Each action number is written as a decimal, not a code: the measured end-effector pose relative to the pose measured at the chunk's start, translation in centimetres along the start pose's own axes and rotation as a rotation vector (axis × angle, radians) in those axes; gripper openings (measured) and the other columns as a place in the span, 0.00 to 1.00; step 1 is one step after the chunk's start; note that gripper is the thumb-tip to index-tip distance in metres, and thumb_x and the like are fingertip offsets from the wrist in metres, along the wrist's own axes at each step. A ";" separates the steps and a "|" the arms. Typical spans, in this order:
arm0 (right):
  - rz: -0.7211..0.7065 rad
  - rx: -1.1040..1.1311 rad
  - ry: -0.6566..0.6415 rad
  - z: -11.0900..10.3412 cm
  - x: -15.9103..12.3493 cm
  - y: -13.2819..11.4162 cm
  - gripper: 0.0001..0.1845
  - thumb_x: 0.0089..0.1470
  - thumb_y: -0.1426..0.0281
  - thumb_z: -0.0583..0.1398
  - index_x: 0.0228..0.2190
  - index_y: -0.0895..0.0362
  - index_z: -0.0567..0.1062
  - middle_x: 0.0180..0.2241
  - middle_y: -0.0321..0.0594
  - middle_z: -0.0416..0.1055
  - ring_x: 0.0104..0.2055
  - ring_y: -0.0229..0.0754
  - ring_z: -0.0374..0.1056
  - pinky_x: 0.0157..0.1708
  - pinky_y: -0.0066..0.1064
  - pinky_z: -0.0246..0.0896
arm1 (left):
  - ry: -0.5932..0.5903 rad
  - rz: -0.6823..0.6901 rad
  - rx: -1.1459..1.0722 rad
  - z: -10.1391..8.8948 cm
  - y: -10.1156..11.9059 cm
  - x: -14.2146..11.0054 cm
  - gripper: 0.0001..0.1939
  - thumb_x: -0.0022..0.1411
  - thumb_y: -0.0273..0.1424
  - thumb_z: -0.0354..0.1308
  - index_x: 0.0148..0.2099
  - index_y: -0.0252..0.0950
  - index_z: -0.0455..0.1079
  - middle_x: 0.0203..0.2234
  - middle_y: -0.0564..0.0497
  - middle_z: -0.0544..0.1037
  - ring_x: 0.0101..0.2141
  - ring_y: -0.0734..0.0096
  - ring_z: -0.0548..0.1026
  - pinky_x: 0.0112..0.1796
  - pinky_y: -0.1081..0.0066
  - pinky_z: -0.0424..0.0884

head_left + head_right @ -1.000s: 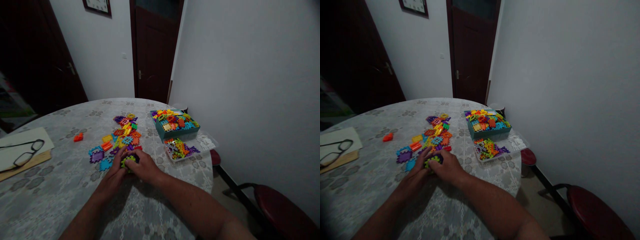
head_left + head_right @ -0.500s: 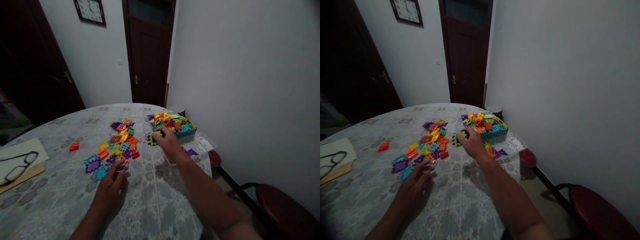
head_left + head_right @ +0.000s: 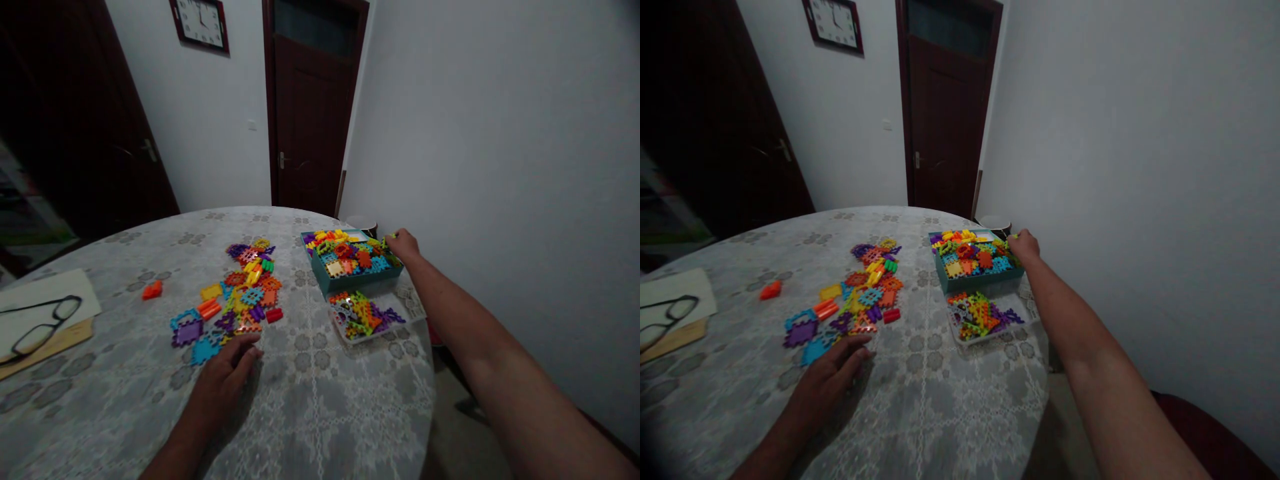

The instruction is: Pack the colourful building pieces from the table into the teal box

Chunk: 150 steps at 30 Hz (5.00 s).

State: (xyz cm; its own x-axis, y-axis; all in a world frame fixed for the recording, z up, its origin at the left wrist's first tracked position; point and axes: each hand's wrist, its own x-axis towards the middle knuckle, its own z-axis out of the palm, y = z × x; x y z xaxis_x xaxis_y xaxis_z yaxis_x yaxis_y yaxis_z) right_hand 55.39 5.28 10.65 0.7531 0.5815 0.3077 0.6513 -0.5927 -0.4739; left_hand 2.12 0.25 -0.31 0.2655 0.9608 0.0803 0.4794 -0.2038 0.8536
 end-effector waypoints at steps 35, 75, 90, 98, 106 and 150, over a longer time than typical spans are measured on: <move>-0.010 0.207 0.019 1.8 -2.4 3.2 0.34 0.58 0.64 0.63 0.63 0.66 0.73 0.61 0.63 0.76 0.60 0.57 0.73 0.62 0.44 0.65 | -0.027 -0.004 -0.017 0.0 0.1 -0.1 0.21 0.67 0.48 0.59 0.52 0.41 0.81 0.42 0.47 0.87 0.42 0.53 0.83 0.46 0.62 0.76; -0.964 0.392 -0.224 12.4 -34.0 -8.4 0.22 0.64 0.73 0.59 0.58 0.56 0.78 0.65 0.57 0.71 0.67 0.58 0.67 0.68 0.58 0.67 | 0.348 0.022 0.554 -6.5 -6.3 3.4 0.25 0.67 0.27 0.59 0.66 0.34 0.74 0.59 0.35 0.79 0.62 0.48 0.75 0.65 0.52 0.69; -0.958 0.378 -0.241 11.8 -34.1 -8.5 0.15 0.63 0.74 0.59 0.48 0.57 0.81 0.58 0.56 0.76 0.62 0.55 0.71 0.66 0.53 0.68 | 0.270 0.136 0.676 -5.2 -5.7 1.4 0.14 0.71 0.32 0.59 0.55 0.37 0.78 0.53 0.37 0.81 0.56 0.48 0.76 0.60 0.52 0.70; -0.954 0.385 -0.250 11.7 -34.1 -8.4 0.13 0.63 0.74 0.60 0.46 0.57 0.82 0.59 0.56 0.75 0.63 0.55 0.71 0.66 0.52 0.67 | 0.248 0.117 0.715 -5.3 -5.5 1.5 0.14 0.71 0.33 0.59 0.55 0.37 0.78 0.52 0.37 0.80 0.55 0.47 0.76 0.59 0.52 0.71; -0.968 0.397 -0.270 11.8 -33.9 -8.5 0.12 0.63 0.74 0.60 0.45 0.56 0.82 0.57 0.56 0.75 0.62 0.56 0.70 0.64 0.53 0.68 | 0.192 0.122 0.704 -5.9 -5.2 1.7 0.14 0.70 0.33 0.59 0.54 0.37 0.79 0.52 0.37 0.81 0.55 0.47 0.77 0.59 0.51 0.71; -0.959 0.399 -0.288 11.3 -34.3 -9.0 0.11 0.61 0.76 0.61 0.43 0.55 0.81 0.57 0.55 0.75 0.60 0.56 0.70 0.63 0.53 0.68 | 0.152 0.140 0.750 -6.4 -5.5 2.1 0.17 0.70 0.35 0.57 0.55 0.38 0.80 0.53 0.37 0.81 0.54 0.46 0.78 0.57 0.52 0.73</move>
State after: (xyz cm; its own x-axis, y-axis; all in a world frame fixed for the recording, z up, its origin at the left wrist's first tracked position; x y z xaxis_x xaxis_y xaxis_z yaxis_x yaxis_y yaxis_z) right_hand 22.65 -3.00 -4.91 -0.1397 0.8470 0.5129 0.8414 0.3746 -0.3894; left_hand -5.35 4.60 -1.54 0.2740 0.9208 0.2774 0.9020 -0.3462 0.2581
